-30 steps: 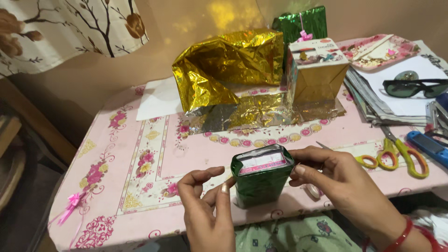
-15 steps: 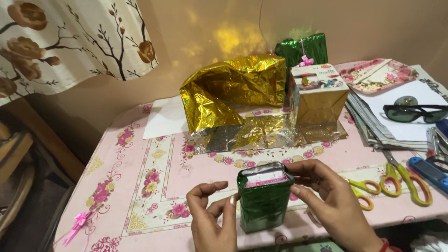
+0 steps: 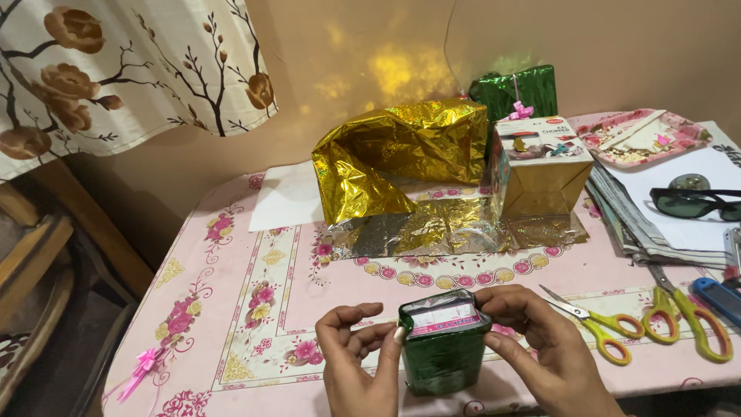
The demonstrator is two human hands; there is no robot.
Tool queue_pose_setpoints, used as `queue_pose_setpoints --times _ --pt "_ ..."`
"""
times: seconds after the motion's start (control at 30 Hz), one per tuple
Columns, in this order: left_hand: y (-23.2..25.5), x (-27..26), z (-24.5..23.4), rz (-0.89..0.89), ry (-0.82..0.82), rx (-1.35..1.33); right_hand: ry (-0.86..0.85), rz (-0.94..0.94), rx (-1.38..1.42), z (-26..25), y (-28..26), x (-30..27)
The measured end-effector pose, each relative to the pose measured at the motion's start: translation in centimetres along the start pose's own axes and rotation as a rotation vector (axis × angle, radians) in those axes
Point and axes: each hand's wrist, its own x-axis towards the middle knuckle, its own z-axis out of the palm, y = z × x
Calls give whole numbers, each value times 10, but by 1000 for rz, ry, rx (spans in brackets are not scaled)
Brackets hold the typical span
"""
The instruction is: The person wraps a small rectangular item in green foil paper, folds the edges, and secures them with clear tape. They use scissors to cut tape and repeatedly adjust the foil to smooth the surface.
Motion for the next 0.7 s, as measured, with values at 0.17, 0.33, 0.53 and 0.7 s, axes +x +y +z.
queue_pose_setpoints --times 0.17,0.33,0.53,0.7 --pt "-13 -7 -1 194 26 -92 -14 -22 -1 -2 1 -3" --pt "-28 -26 0 390 181 -111 -7 -7 15 0 -3 -3" --pt "-42 -38 1 451 117 -143 23 41 -9 4 -12 -4" --pt "-41 -38 4 486 85 -128 27 54 -11 5 -15 -6"
